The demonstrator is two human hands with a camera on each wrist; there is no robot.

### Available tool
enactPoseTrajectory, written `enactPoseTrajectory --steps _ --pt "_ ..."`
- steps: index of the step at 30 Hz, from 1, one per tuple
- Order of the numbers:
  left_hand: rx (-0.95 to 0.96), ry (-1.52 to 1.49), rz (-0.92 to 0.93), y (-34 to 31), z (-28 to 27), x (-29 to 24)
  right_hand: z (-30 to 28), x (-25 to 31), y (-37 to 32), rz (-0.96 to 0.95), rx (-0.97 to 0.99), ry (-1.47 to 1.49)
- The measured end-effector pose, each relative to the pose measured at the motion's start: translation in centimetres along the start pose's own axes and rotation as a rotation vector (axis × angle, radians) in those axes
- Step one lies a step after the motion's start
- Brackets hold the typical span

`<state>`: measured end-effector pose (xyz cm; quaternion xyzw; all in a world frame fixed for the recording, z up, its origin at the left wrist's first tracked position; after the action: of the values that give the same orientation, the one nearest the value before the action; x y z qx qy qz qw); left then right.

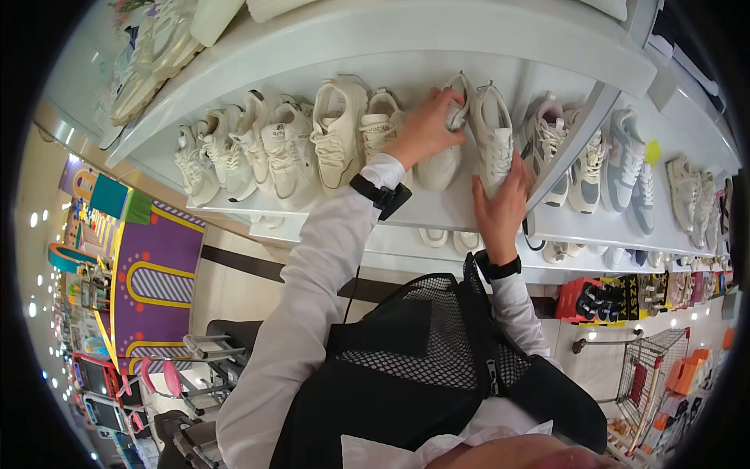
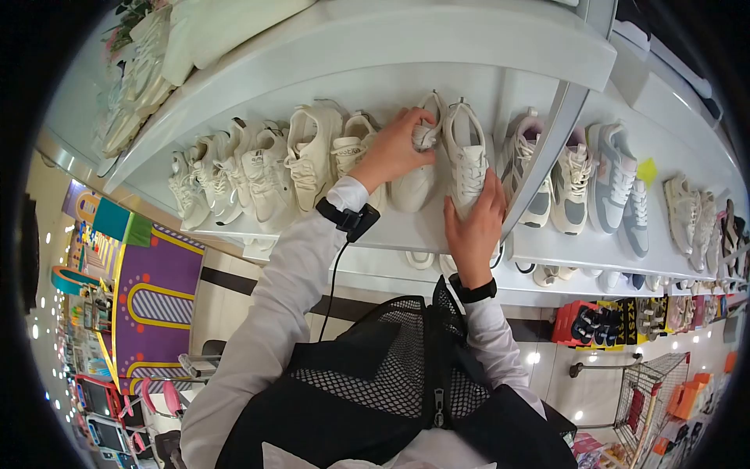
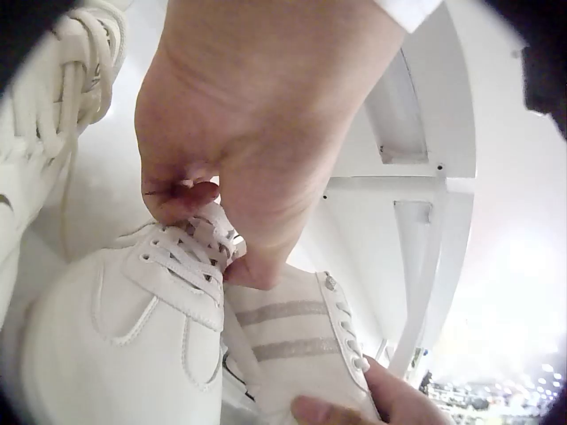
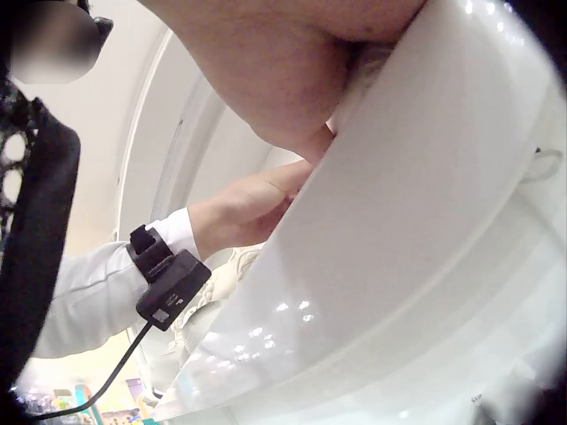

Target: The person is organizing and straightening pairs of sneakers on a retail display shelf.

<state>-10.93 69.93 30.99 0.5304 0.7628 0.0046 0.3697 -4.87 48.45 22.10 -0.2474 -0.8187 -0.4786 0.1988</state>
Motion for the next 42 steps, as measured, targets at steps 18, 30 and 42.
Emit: enactPoseTrajectory --steps 18,30,42 --pt "-0.187 0.282 -0.045 -6.2 1.4 -3.8 0.6 0.2 0.4 0.021 -0.006 -0.030" --pt "-0.144 0.141 -0.211 -6.3 3.5 -2.0 0.4 0.4 0.6 -0.026 -0.007 -0.002" --pt "-0.177 0.114 -0.163 -6.7 3.6 -1.5 -0.2 0.5 0.9 -0.011 0.080 -0.002"
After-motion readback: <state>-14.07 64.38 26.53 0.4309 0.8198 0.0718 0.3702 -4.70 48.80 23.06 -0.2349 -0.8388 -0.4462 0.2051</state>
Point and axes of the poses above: each hand's wrist, its own y-axis towards the middle knuckle, its own z-axis out of the palm, x = y × z, the point moved 3 cm from there along y, towards the middle knuckle, and after that the axes turned 1 degree about -z, right-handed, at the moved point
